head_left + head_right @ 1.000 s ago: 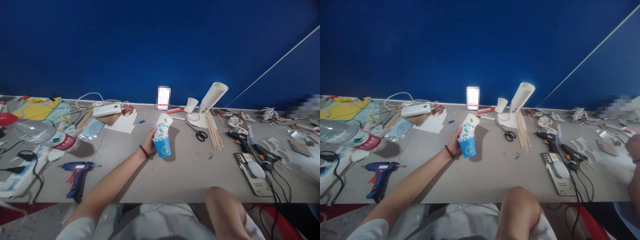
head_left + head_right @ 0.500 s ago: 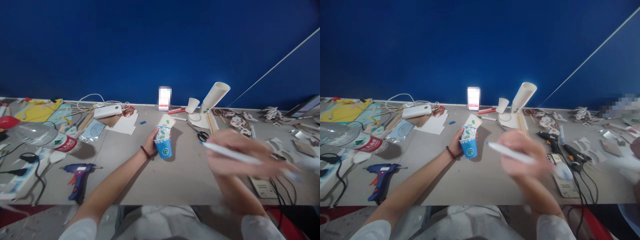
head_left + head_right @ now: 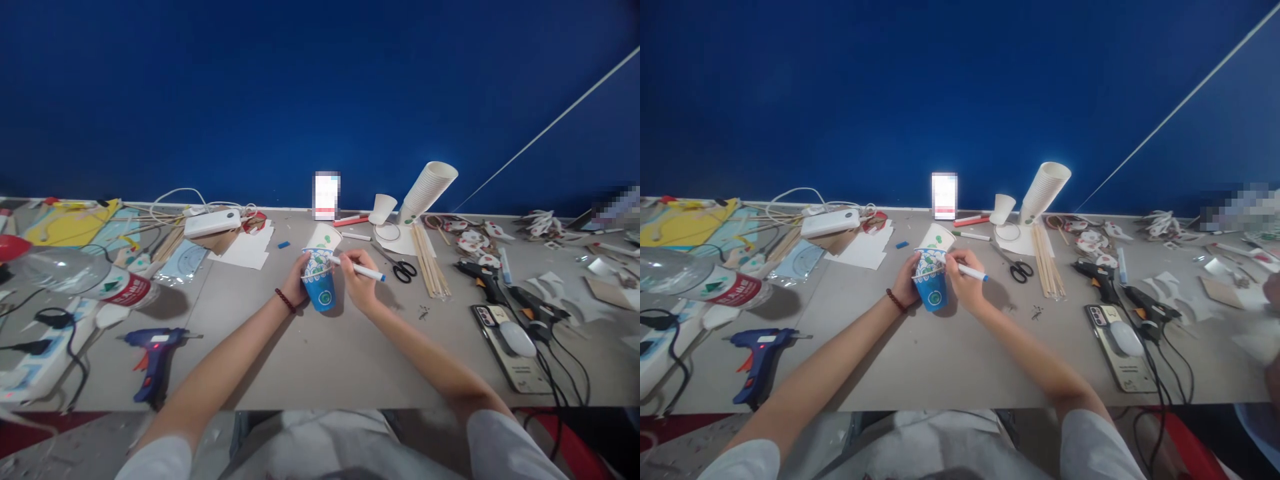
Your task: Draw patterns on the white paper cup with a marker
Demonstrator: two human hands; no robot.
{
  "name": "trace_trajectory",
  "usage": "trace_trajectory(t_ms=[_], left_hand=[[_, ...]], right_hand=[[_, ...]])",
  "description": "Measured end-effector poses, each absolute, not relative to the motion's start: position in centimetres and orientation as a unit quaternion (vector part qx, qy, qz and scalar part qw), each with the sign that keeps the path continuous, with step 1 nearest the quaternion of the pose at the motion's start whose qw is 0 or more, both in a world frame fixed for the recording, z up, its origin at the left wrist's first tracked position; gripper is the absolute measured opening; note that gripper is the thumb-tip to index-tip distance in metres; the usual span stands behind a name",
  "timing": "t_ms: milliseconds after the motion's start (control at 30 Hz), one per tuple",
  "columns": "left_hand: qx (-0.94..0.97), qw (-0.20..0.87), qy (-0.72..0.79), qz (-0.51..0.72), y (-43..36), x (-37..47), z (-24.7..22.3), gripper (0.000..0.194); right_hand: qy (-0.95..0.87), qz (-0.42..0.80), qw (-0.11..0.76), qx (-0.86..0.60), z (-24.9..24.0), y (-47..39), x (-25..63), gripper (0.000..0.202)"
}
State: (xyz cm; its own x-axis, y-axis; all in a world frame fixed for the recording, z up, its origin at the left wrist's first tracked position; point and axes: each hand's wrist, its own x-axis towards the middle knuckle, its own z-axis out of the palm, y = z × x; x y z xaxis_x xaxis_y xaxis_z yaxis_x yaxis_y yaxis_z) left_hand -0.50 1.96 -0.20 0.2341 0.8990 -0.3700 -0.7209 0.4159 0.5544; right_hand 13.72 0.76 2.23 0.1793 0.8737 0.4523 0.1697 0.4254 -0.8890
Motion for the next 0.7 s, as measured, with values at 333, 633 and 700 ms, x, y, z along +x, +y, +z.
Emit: trace_trajectory(t_ms=[333,633,700], left_hand=[[0.13,0.778,0.324,0.522,1.9,-0.6,-0.3,0.023],[0.12,0.785,0.3,0.529,1.9,-0.5,-0.4,0.02],[0.125,0.785,0.305,0.524,2.0,-0.4,-0.5,0.02]], right_hand=[[-0.583,0.267,0.607,-0.469,1.5,-0.3,13.4,0.021],[-0.651,0.247,0.564,-0.444,2.2,-0.1,14.3,0.021],[-0.65,0.256,0.566,-0.437,2.3,-0.2,14.4,0.014]])
